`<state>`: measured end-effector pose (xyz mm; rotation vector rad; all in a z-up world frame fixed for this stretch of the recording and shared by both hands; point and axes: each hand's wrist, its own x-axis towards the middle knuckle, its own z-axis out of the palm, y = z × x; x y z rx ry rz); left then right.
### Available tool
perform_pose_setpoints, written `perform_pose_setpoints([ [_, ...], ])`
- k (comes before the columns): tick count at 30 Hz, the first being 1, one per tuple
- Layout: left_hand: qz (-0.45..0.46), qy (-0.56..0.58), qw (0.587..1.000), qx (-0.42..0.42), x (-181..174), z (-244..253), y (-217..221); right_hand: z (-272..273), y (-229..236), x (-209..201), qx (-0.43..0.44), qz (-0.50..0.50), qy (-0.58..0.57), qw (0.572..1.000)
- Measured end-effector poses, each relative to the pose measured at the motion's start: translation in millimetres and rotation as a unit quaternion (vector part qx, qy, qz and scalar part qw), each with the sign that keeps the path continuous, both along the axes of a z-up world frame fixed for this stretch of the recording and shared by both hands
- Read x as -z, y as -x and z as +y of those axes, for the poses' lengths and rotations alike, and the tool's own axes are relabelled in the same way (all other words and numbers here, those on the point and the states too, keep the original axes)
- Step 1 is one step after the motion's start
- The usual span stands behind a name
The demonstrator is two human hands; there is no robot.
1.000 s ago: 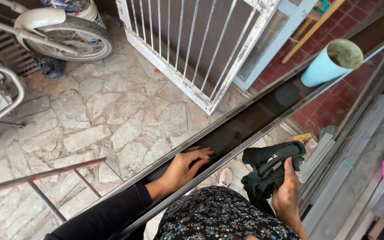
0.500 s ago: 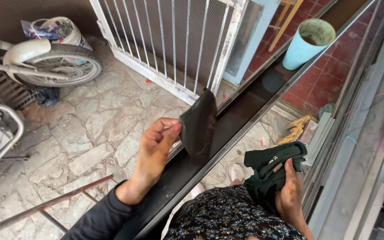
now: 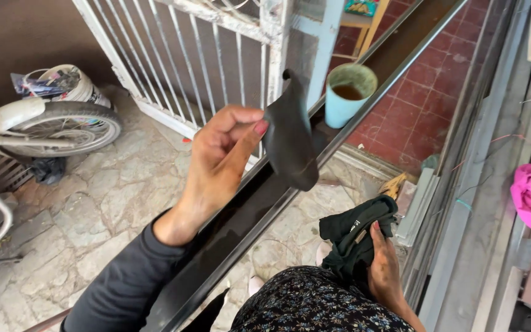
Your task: Cleaning the interior of a long metal profile by wiping it with a cloth.
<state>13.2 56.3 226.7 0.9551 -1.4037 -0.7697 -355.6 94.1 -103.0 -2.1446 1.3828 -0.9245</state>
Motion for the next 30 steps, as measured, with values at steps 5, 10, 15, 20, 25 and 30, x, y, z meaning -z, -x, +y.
perform_pose_setpoints([
  [5,-0.096,0.111,0.989,0.034,-14.7,-79.2,44.2,-46.9,48.4,-3.0,0.016,0.003,-0.02,1.0],
  [10,-0.283,0.112,0.95,-0.063,2.6,-133.4,47.6,-87.4,82.8,-5.8,0.015,-0.002,-0.018,1.0],
  [15,-0.397,0.161,0.893,-0.135,6.8,-144.3,39.4,-121.4,103.3,1.7,-0.017,0.011,-0.032,0.999],
  [20,-0.49,0.092,0.857,-0.131,-20.3,-140.8,40.1,-148.8,107.1,-0.5,-0.031,0.002,-0.045,0.999],
  [25,-0.612,-0.059,0.782,-0.107,-39.6,-141.0,53.6,-175.6,113.3,12.9,-0.061,-0.032,0.004,0.998],
  [30,-0.615,-0.124,0.778,-0.032,-50.7,-148.1,62.1,-190.2,115.8,14.1,-0.062,-0.019,-0.003,0.998],
])
